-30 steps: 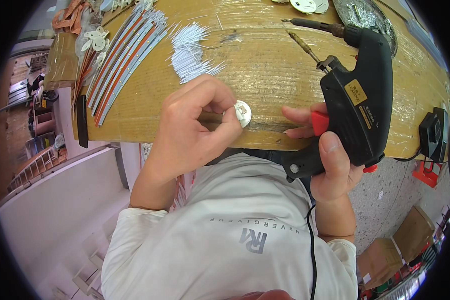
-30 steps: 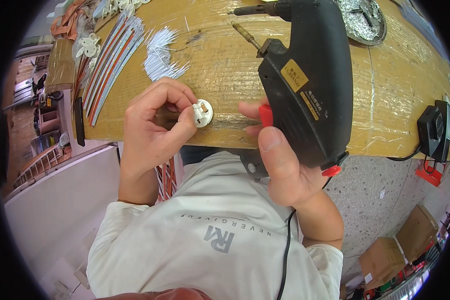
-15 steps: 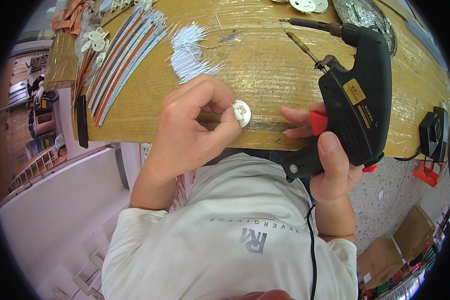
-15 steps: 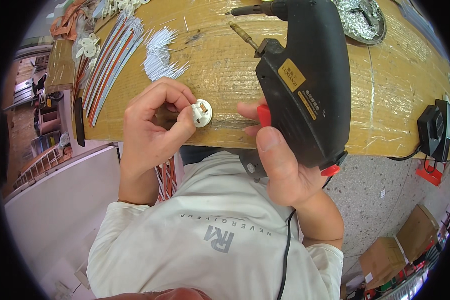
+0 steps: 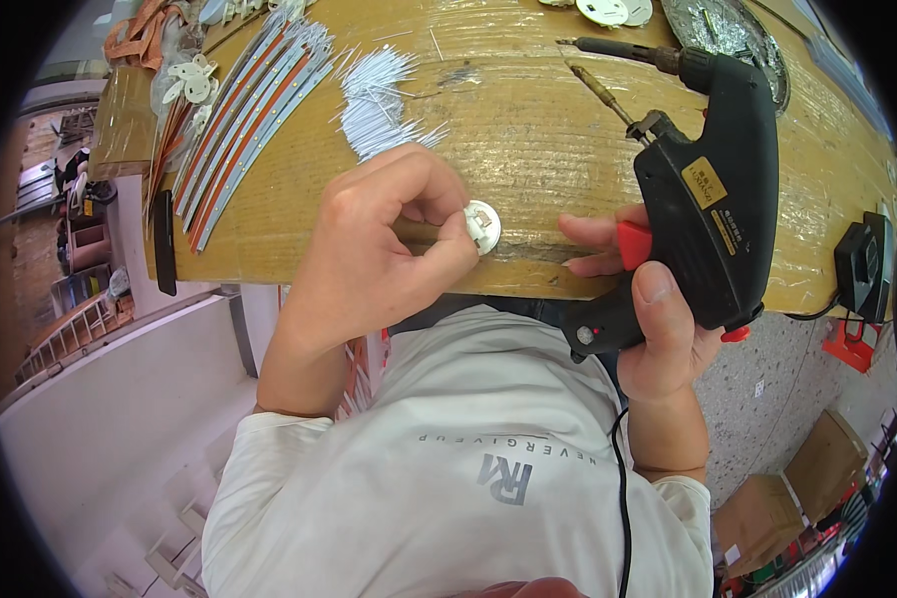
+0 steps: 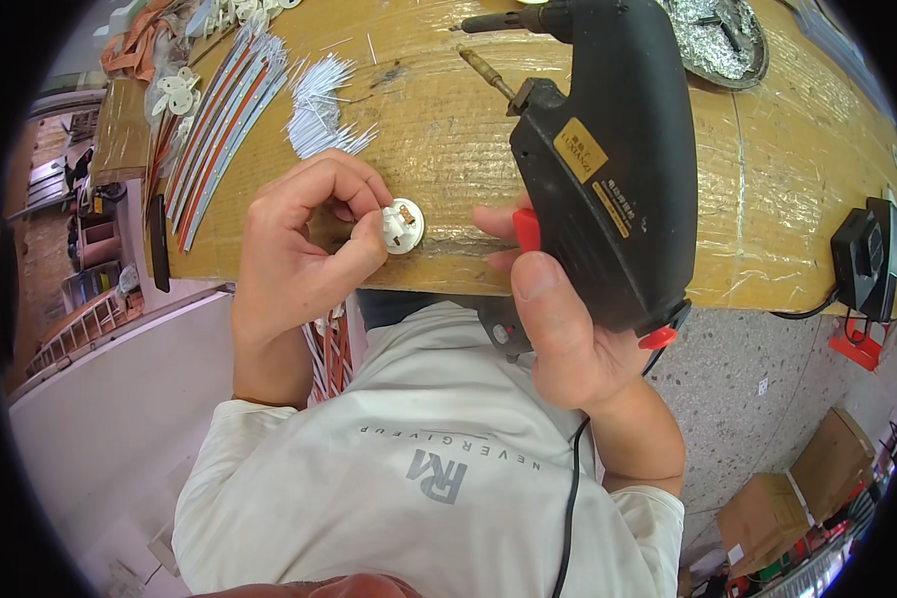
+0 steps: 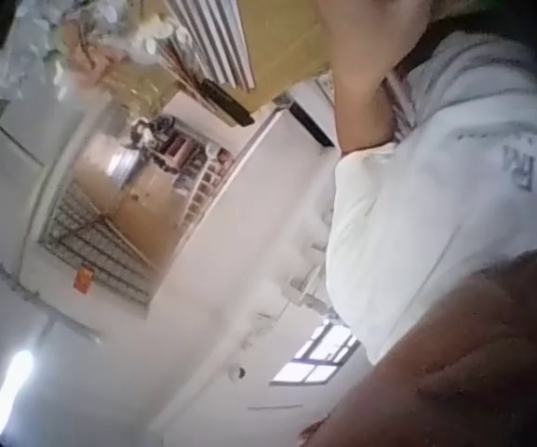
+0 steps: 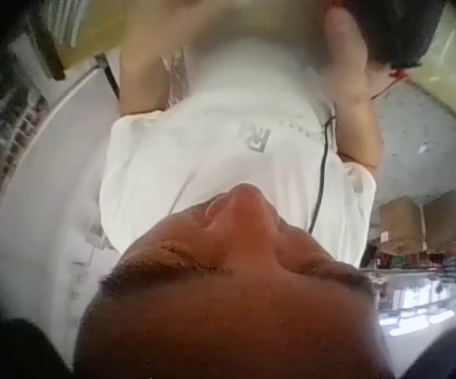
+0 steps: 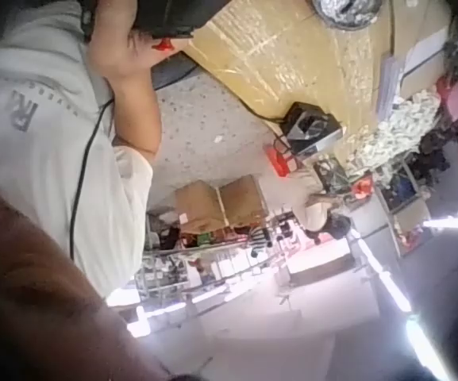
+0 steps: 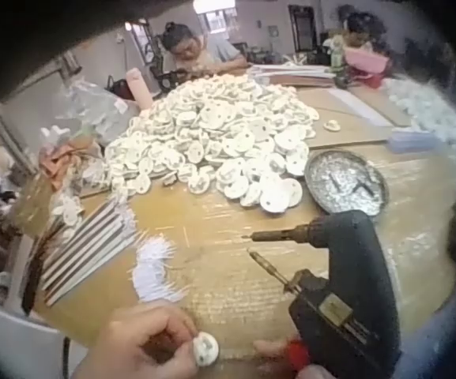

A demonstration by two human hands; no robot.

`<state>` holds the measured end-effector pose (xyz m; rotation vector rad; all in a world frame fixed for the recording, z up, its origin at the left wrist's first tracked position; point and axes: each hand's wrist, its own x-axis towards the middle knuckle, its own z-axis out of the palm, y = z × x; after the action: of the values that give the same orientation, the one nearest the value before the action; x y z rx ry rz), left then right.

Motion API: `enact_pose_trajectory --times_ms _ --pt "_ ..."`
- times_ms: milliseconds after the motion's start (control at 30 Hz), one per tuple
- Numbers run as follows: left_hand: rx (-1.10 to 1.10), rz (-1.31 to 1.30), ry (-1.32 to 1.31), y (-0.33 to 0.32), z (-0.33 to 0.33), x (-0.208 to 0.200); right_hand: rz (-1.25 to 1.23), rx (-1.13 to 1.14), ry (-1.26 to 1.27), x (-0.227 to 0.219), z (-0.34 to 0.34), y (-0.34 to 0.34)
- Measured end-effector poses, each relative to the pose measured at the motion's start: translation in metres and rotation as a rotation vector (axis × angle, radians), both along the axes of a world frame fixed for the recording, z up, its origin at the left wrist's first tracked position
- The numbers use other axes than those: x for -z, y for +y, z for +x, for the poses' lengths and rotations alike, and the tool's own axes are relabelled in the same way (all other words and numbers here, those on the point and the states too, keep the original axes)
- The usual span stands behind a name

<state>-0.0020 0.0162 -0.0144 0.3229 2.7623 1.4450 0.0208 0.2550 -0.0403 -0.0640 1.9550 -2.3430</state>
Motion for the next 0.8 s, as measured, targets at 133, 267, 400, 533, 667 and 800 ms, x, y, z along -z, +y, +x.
enact_pose_trajectory --times_ms 133,267,400,533,667,800 --pt "-0.002 -0.009 0.000 0.000 0.000 -0.001 -0.001 0.003 -0.017 -0.003 0.000 -0.001" --pt "-0.013 -0.003 0.000 0.001 0.001 -0.001 0.004 -0.024 -0.009 -0.001 0.000 0.002" --pt "-0.005 -0.006 0.013 0.001 0.000 0.001 -0.008 0.000 -0.020 -0.002 0.001 -0.001" --pt "-0.002 0.006 0.013 0.001 0.002 0.001 -0.001 -0.007 -0.036 -0.002 0.001 0.001" --pt "0.006 0.029 0.028 -0.001 0.005 0.004 -0.091 -0.037 -0.179 -0.009 0.004 0.010" --pt "-0.005 0.073 0.034 -0.001 0.008 0.010 -0.129 0.030 -0.237 -0.022 0.017 0.017"
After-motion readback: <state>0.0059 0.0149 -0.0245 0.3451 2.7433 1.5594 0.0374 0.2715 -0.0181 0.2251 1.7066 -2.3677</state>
